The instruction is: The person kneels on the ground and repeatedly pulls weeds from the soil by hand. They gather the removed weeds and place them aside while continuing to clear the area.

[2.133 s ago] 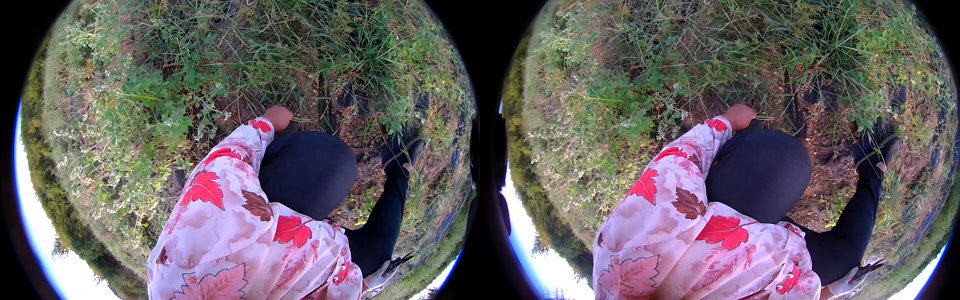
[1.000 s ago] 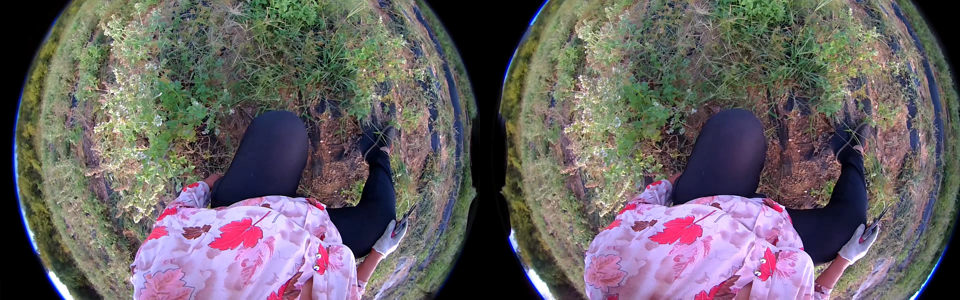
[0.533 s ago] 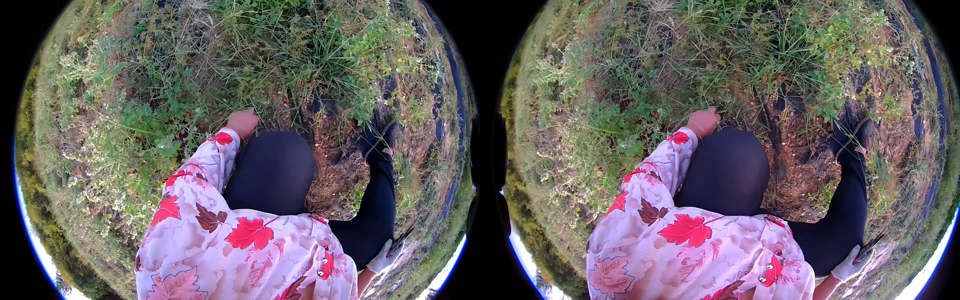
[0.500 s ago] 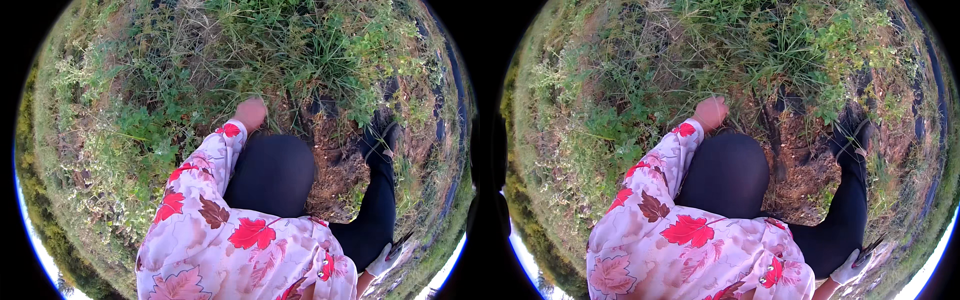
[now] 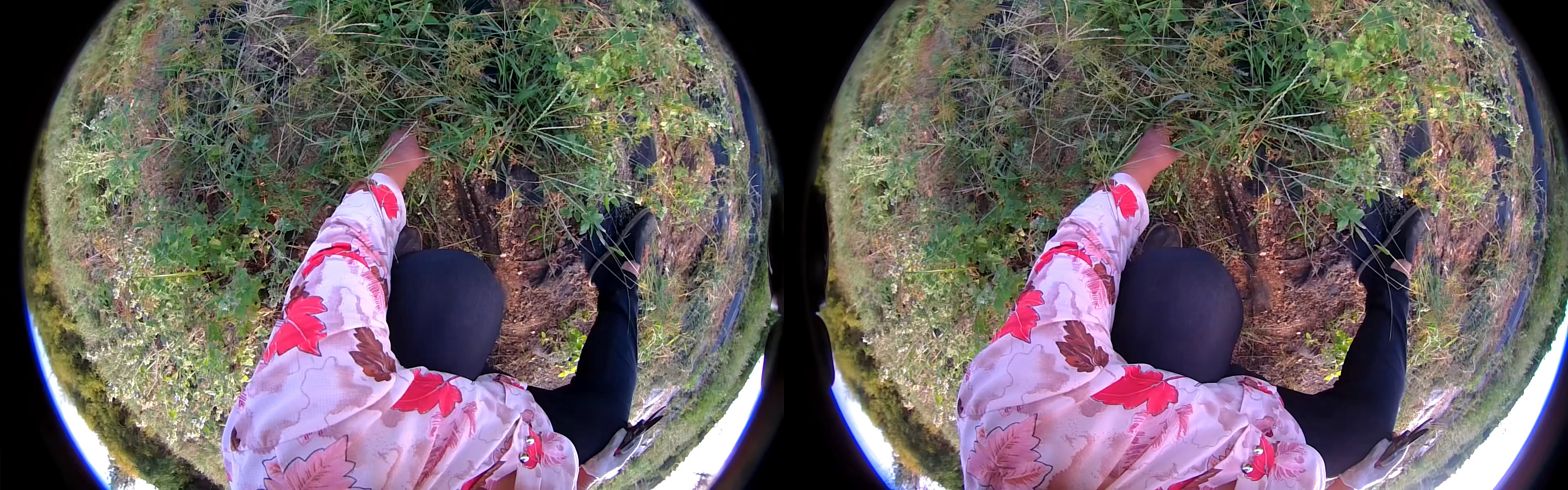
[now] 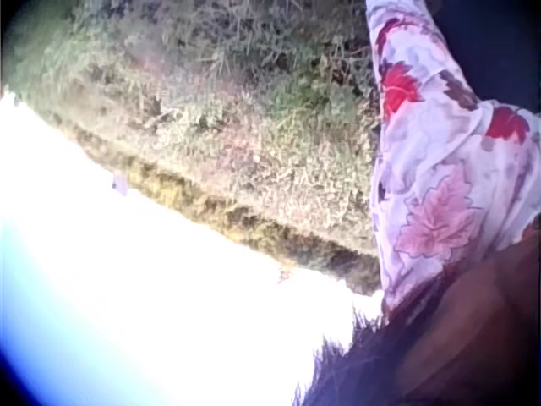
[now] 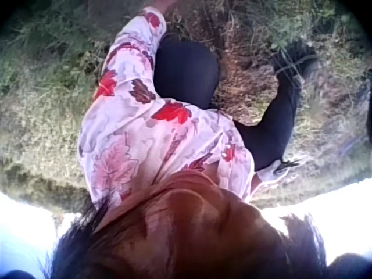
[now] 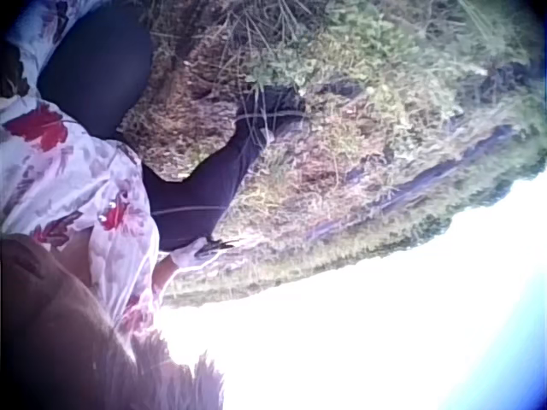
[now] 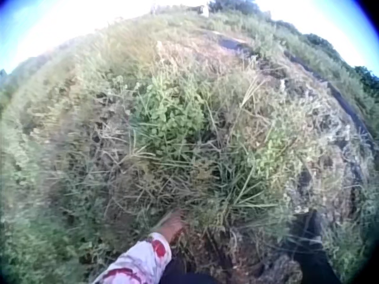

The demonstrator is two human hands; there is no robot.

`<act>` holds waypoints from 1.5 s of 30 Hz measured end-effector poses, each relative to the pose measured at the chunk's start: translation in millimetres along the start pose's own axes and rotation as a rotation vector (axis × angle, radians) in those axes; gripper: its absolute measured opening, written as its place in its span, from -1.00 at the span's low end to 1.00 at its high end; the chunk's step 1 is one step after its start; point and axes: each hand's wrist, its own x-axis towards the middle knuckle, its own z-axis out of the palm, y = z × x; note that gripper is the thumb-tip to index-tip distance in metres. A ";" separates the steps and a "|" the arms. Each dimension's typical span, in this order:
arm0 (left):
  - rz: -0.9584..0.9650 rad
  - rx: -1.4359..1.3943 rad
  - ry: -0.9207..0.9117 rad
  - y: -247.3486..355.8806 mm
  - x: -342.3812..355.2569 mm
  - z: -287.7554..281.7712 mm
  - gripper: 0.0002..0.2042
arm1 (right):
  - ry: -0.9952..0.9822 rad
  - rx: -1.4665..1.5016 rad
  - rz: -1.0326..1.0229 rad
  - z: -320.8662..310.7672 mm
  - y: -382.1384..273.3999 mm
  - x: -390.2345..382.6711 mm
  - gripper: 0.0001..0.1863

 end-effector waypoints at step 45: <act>-0.207 0.052 -0.125 16.9 -39.2 -56.4 -0.77 | -0.028 0.127 -0.095 4.8 -1.1 -2.6 -0.51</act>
